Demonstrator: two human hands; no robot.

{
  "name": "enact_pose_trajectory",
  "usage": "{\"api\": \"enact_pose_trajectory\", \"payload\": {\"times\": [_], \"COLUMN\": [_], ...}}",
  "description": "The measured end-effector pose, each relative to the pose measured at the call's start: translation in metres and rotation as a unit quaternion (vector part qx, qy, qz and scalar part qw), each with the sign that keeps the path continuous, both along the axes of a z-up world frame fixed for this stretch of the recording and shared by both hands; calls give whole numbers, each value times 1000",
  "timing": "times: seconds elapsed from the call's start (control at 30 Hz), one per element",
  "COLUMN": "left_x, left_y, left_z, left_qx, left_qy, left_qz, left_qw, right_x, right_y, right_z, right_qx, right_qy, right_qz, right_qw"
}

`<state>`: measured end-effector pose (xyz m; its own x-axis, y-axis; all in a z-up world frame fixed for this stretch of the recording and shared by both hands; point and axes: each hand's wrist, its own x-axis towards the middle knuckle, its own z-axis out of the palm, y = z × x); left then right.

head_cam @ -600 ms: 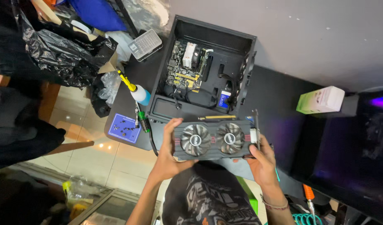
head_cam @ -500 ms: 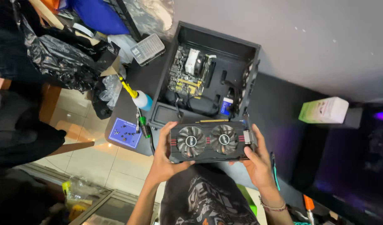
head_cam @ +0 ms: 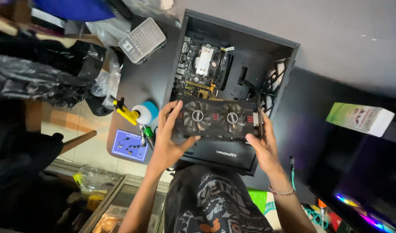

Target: The person installs a graphics card into a desktop computer case, aligning it with the motherboard slot and securing it with screws. They then attach a metal bracket to the rear of the case and organize small parts in a plastic container.

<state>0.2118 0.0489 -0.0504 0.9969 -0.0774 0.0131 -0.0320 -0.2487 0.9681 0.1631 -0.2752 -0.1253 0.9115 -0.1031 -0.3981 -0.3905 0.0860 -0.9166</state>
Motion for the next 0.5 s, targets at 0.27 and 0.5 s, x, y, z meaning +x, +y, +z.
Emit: {"api": "enact_pose_trajectory", "payload": {"times": [0.27,0.5], "left_x": [56,66], "left_y": [-19,-24], "left_z": [-41,-77], "left_qx": [42,50], "left_qy": [106,190], "left_qz": [-45,-40], "left_qw": [992,980], "right_x": [40,36], "right_y": [-1,-4], "right_z": [-49,-94], "right_qx": [-72,-49], "right_qy": [25,92], "right_qz": [28,9], "right_qw": [997,995]}}
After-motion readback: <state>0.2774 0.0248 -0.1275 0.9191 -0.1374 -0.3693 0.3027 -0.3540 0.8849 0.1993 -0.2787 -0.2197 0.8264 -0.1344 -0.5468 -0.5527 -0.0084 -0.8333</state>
